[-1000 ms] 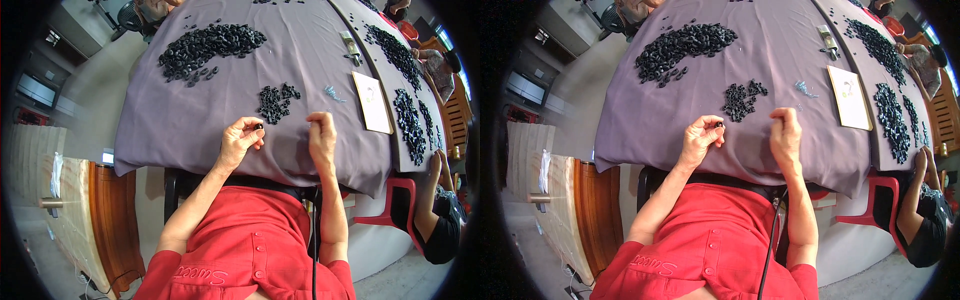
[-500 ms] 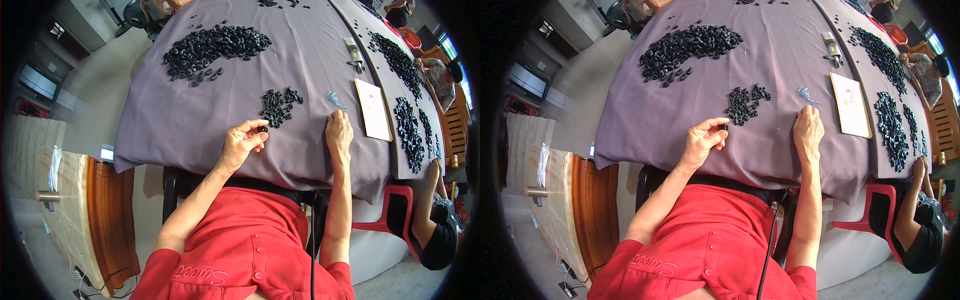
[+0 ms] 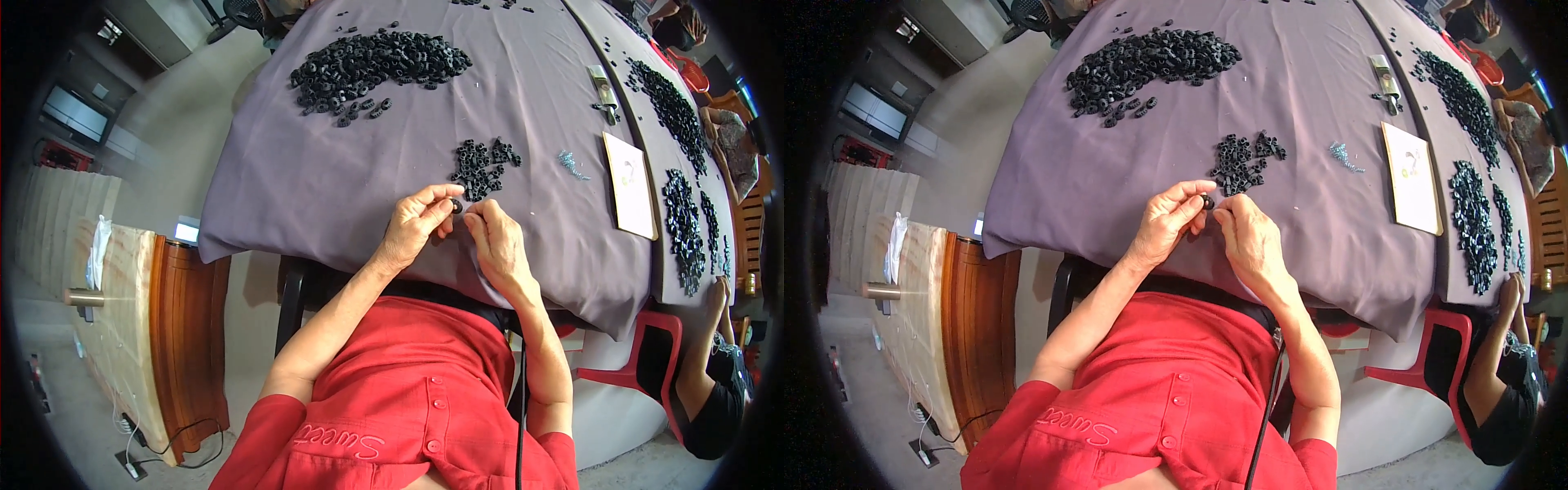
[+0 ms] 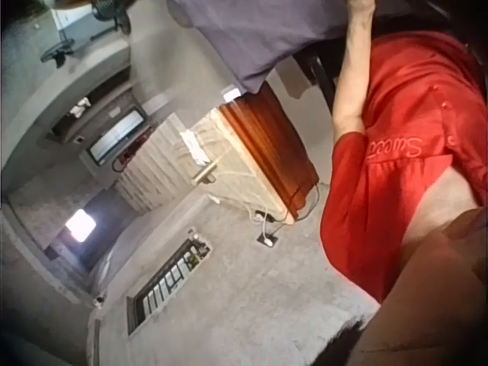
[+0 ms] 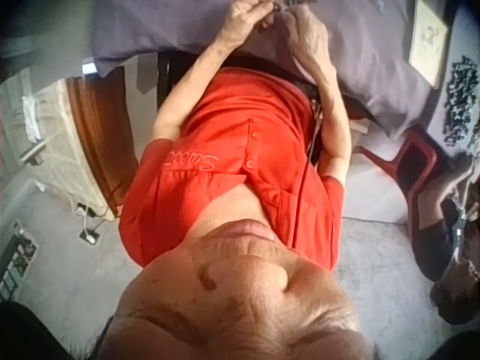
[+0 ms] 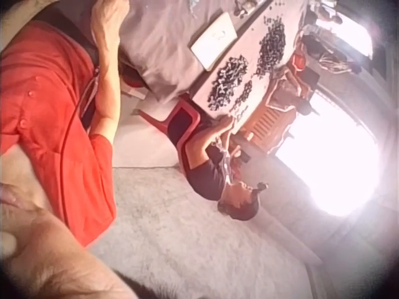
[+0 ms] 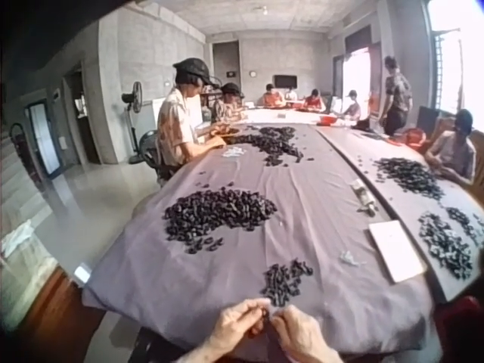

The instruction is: The person picks up a black plastic part and a metal screw by hand, fits the screw into the part, and places the assembled piece onto the table. After repeating this process, the person clears a space on the table and pours a bag of metal screws onto the surface.

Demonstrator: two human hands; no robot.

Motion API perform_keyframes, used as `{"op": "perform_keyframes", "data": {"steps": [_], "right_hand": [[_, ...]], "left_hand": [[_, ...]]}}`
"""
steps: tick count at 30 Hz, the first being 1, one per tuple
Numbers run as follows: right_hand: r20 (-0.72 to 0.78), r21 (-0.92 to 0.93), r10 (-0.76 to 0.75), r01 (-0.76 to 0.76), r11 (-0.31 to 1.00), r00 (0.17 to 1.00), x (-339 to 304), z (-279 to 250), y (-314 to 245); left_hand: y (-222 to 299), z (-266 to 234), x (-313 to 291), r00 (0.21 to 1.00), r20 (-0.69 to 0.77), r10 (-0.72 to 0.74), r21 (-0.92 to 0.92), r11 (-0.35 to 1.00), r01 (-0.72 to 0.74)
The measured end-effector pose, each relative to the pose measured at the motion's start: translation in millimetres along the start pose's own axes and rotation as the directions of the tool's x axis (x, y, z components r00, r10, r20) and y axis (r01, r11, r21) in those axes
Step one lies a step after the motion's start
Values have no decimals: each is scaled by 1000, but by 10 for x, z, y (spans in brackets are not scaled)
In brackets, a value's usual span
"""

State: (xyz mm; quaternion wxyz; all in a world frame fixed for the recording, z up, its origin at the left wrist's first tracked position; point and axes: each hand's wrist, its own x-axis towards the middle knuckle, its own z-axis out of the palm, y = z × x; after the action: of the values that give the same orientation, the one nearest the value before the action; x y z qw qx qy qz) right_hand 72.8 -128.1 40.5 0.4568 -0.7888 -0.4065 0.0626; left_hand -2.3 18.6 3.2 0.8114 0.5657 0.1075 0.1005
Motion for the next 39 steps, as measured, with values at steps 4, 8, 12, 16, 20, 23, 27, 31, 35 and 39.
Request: {"op": "perform_keyframes", "data": {"steps": [4,8,12,16,20,23,27,31,35,39], "right_hand": [[-33,-76,-36,34,997,999,-14,73,45],[-58,-132,-90,82,988,994,-26,96,60],[-134,-48,-78,72,996,988,-15,85,19],[-143,67,-54,64,996,988,-12,70,-18],[-188,125,-40,65,990,981,14,84,-3],[-234,102,-85,112,988,968,53,99,17],[-288,27,-100,113,993,952,53,71,71],[-251,255,88,-22,967,964,3,131,183],[-80,590,324,-217,777,943,-18,117,164],[-46,677,307,-197,709,951,-28,70,244]], "left_hand": [[3,-1,8,1000,-4,16,-20,1000,-16],[-5,2,16,1000,8,4,-27,1000,-4],[17,-37,25,998,51,-19,-51,998,22],[18,-53,35,991,118,-65,-60,996,73],[45,-26,51,984,156,-83,-186,976,112],[13,-2,38,991,111,-75,-251,963,101],[-2,-14,49,995,63,-75,-329,940,91],[-30,40,81,994,-17,-103,-463,882,84],[-33,212,86,987,-51,-150,-537,838,100],[-39,210,80,988,-72,-137,-489,868,85]]}}
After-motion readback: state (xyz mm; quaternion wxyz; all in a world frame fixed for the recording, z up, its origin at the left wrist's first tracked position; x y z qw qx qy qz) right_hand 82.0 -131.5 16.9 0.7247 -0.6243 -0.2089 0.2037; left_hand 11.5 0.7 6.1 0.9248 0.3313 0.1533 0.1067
